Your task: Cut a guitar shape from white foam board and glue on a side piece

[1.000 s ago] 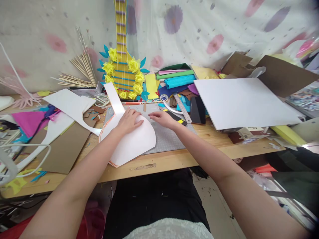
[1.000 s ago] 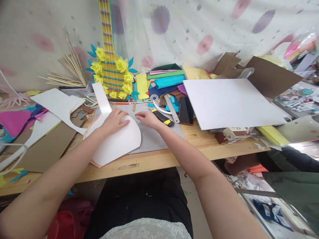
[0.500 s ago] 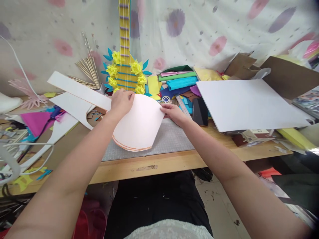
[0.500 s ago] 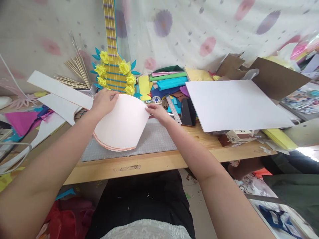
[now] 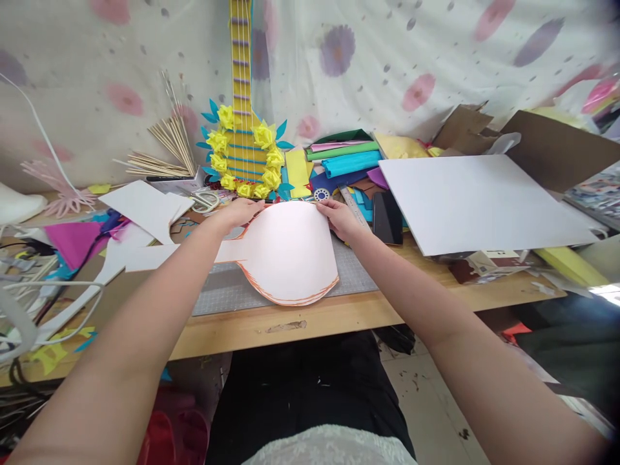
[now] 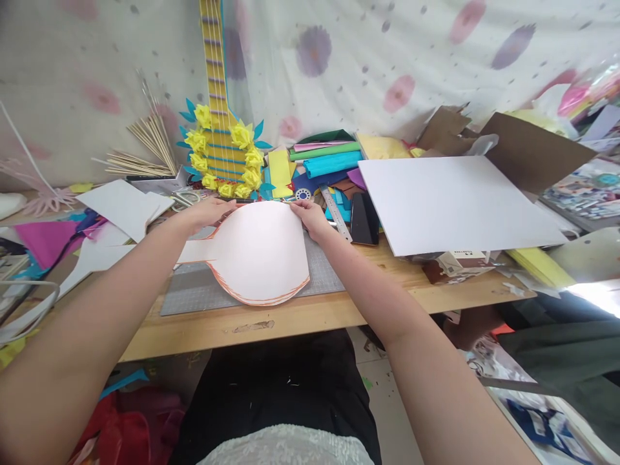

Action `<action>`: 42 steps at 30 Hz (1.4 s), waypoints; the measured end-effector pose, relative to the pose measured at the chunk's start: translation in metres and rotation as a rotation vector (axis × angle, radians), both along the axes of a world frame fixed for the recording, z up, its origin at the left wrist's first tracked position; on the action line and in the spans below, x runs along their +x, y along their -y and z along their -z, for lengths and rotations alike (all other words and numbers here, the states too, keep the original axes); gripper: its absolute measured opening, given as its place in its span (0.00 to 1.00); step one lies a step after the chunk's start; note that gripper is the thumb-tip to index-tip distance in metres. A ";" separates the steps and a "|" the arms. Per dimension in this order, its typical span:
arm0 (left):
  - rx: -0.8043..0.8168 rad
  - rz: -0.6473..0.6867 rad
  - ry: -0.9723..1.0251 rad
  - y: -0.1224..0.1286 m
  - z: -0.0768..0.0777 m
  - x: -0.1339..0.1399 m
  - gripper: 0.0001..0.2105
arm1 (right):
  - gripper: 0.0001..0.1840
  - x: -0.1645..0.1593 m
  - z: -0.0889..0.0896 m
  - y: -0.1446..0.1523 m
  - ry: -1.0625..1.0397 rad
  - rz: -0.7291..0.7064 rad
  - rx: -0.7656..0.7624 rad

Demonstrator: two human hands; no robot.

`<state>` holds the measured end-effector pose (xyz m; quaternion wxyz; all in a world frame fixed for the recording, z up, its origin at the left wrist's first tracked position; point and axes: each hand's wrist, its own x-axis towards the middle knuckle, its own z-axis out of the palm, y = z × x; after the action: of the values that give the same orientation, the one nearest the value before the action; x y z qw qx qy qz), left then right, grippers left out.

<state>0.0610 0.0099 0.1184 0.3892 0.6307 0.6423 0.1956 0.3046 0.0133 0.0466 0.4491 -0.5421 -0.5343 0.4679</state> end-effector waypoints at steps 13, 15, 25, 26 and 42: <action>0.001 -0.013 -0.009 -0.001 0.026 -0.002 0.15 | 0.03 -0.024 0.002 0.009 -0.358 0.055 -0.178; 0.056 -0.015 -0.043 -0.006 0.028 -0.004 0.14 | 0.03 -0.025 0.002 0.010 -0.338 0.088 -0.179; 0.559 0.216 -0.240 -0.029 0.008 -0.022 0.16 | 0.13 -0.012 -0.001 0.021 -0.218 -0.492 -0.134; 0.602 0.227 -0.250 -0.027 0.002 -0.022 0.16 | 0.17 -0.013 -0.002 0.022 -0.232 -0.524 -0.116; 0.403 0.058 -0.611 -0.016 -0.008 -0.006 0.28 | 0.07 -0.022 -0.023 -0.002 -0.217 0.075 -0.035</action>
<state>0.0550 0.0257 0.1264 0.0529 0.7420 0.6592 0.1098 0.2826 0.0155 0.0693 0.5120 -0.5157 -0.4538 0.5157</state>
